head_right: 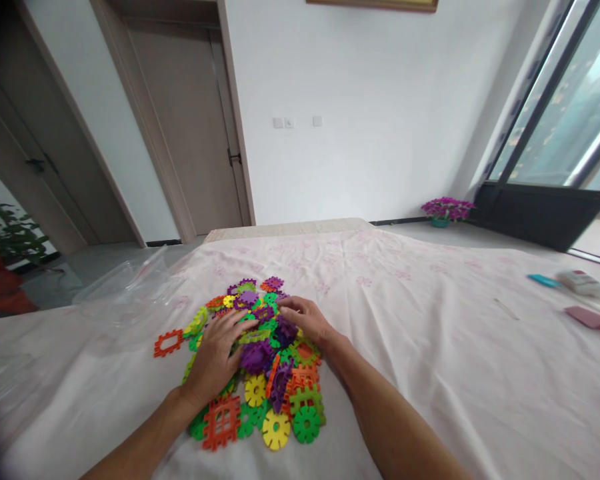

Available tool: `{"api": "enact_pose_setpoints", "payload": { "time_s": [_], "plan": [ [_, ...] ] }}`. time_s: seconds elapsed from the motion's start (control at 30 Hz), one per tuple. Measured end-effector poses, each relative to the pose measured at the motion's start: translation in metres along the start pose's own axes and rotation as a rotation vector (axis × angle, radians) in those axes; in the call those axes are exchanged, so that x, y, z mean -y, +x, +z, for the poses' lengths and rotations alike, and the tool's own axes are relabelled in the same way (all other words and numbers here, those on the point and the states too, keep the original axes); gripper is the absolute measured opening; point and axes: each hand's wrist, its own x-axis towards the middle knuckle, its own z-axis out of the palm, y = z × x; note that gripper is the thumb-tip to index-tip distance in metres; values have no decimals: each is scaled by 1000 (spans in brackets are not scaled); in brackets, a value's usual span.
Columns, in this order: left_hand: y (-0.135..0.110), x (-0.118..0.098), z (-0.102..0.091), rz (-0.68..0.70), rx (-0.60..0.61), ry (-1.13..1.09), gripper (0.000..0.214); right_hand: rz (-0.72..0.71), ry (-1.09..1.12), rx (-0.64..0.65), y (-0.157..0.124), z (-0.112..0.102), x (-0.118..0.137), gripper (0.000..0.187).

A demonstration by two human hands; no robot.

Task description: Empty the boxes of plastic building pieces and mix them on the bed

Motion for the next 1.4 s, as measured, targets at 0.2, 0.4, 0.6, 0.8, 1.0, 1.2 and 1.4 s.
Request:
{"api": "enact_pose_setpoints", "payload": {
  "time_s": [0.2, 0.4, 0.6, 0.8, 1.0, 1.2, 1.4],
  "plan": [
    [0, 6, 2, -58, -8, 47, 46, -35, -171, 150, 0, -3, -6, 49],
    [0, 6, 2, -39, -16, 45, 52, -4, -345, -88, 4, -7, -8, 37],
    [0, 5, 1, -45, -13, 48, 54, 15, -602, -504, 8, -36, -21, 35],
    [-1, 5, 2, -38, -21, 35, 57, 91, -967, -430, 3, -53, -28, 39],
    [-2, 7, 3, -24, -26, 47, 58, 176, -1111, -204, -1, -41, -24, 46],
    [-2, 8, 5, -7, -33, 74, 54, 237, -1197, -159, -1, -41, -25, 51],
    [-2, 8, 5, -3, -43, 71, 57, 271, -1240, -256, 0, -43, -30, 54]
  ]
}}
